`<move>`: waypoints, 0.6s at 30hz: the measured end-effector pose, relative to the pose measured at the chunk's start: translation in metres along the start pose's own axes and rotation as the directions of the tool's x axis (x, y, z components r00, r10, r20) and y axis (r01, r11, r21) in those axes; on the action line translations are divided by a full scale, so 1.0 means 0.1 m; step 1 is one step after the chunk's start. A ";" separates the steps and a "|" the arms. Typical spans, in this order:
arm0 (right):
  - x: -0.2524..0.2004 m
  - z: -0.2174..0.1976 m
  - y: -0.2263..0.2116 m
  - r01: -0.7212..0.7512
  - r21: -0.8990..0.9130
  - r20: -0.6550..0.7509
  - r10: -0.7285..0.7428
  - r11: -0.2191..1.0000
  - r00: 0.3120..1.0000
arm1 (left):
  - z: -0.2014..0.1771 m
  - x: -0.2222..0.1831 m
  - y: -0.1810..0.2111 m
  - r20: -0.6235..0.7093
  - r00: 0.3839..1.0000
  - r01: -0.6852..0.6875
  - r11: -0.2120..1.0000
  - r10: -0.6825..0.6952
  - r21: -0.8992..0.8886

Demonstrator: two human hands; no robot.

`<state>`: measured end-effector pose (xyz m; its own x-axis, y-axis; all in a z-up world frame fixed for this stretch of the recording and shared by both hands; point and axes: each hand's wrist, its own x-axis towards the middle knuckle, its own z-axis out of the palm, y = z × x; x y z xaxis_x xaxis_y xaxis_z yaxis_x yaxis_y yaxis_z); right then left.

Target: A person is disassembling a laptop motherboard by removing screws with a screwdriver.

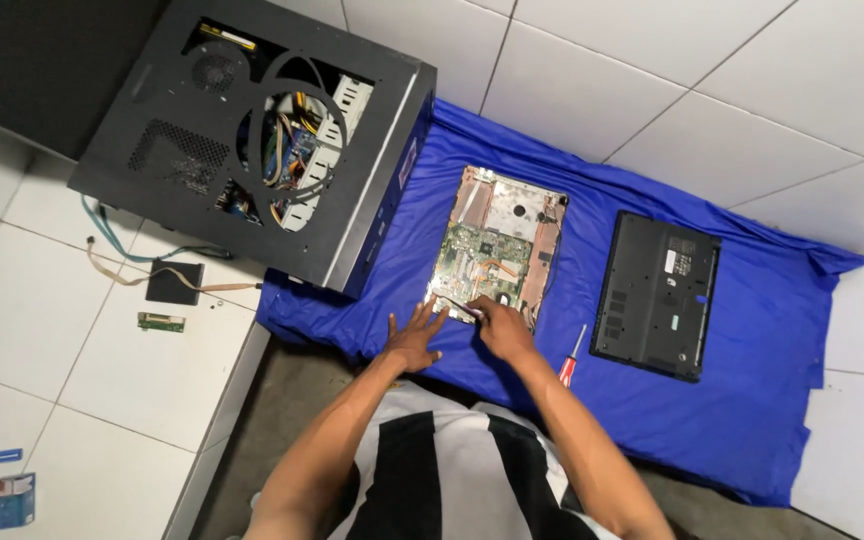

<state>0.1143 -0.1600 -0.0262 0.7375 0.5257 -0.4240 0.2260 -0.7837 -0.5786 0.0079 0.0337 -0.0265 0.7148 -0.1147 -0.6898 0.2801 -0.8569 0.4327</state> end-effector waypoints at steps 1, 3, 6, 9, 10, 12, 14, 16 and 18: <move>0.11 0.08 -0.03 0.006 0.001 -0.001 -0.006 1.000 1.000 | -0.01 0.03 -0.02 -0.004 1.000 0.004 1.000 -0.004 0.001; 0.19 0.27 -0.04 0.006 -0.057 -0.034 -0.008 0.998 0.999 | 0.06 0.05 -0.01 -0.027 1.000 -0.003 1.000 0.002 -0.016; -0.01 0.00 -0.22 0.043 -0.066 -0.045 -0.046 0.997 0.998 | 0.05 0.04 -0.05 -0.039 0.999 -0.024 0.999 0.022 -0.047; -0.21 -0.18 -0.06 0.058 -0.064 -0.083 -0.063 0.996 0.995 | 0.11 0.13 -0.15 -0.082 0.996 -0.040 0.994 0.032 -0.104; -0.20 -0.11 -0.02 0.061 -0.064 -0.079 -0.066 0.996 0.995 | 0.13 0.09 -0.17 -0.082 0.996 -0.036 0.994 0.027 -0.106; -0.16 -0.01 0.10 0.060 -0.109 -0.126 -0.074 0.992 0.989 | 0.15 0.06 -0.16 -0.123 0.991 -0.071 0.984 0.051 -0.164; -0.07 0.04 -0.07 0.111 -0.100 -0.124 -0.123 0.989 0.985 | 0.14 0.01 -0.07 -0.147 0.988 -0.066 0.986 0.043 -0.155; -0.08 0.06 -0.15 0.160 -0.089 -0.110 -0.170 0.983 0.979 | 0.18 -0.08 0.03 -0.165 0.986 -0.053 0.987 0.028 -0.154; -0.11 -0.01 -0.20 0.194 -0.100 -0.111 -0.205 0.976 0.972 | 0.16 -0.16 0.12 -0.183 0.983 -0.013 0.994 -0.008 -0.113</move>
<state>0.1029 -0.1504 -0.0094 0.7415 0.6352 -0.2161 0.4274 -0.6955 -0.5776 -0.0101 0.0173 -0.0198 0.8176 -0.0140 -0.5756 0.3412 -0.7934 0.5041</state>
